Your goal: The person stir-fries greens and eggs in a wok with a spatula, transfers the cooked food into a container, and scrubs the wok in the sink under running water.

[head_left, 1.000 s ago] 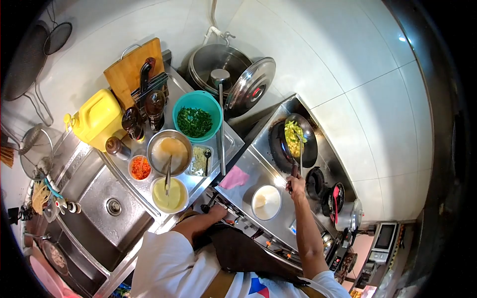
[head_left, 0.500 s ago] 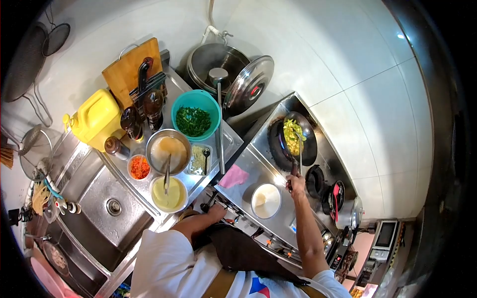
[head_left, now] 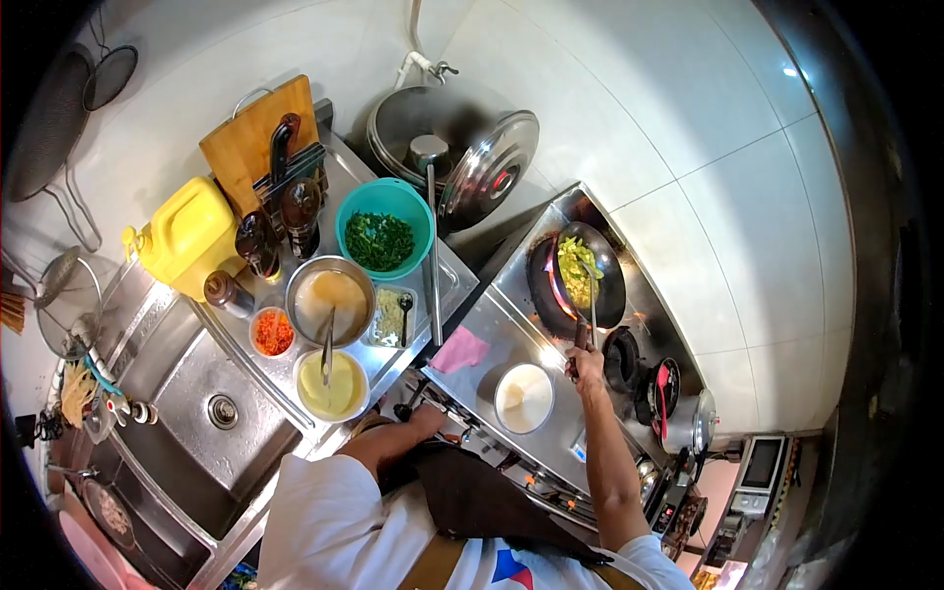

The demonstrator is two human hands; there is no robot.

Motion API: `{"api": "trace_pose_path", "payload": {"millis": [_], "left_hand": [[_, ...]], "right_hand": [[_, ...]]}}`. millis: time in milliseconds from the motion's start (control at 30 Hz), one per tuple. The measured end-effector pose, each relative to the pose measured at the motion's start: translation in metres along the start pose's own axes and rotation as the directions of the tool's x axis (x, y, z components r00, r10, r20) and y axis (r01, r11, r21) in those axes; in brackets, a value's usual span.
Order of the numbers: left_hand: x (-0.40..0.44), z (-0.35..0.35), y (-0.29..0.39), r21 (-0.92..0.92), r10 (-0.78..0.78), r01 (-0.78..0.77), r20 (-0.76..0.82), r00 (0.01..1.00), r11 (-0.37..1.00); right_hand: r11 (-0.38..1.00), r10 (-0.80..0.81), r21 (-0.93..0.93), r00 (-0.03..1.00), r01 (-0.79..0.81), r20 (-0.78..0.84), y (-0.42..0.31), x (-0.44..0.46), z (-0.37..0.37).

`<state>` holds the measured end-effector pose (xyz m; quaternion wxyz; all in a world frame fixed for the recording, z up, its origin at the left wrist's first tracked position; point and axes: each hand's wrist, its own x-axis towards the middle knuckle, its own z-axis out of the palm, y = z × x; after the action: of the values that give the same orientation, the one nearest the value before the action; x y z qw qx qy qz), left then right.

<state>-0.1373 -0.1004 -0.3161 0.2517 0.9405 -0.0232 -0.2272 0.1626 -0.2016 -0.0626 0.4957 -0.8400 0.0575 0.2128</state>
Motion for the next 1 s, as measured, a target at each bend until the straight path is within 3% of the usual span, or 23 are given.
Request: {"api": "trace_pose_path", "payload": {"millis": [300,1000], "left_hand": [[-0.001,0.002,0.000,-0.034,0.014,-0.016,-0.076,0.997,0.999],[0.002,0.002,-0.001,-0.046,0.007,-0.011,-0.069,0.998,0.999]], "right_hand": [[1.000,0.006,-0.013,1.000,-0.006,0.000,0.002,0.002,-0.005],[1.000,0.011,-0.013,1.000,-0.011,-0.011,-0.002,-0.003,-0.001]]}}
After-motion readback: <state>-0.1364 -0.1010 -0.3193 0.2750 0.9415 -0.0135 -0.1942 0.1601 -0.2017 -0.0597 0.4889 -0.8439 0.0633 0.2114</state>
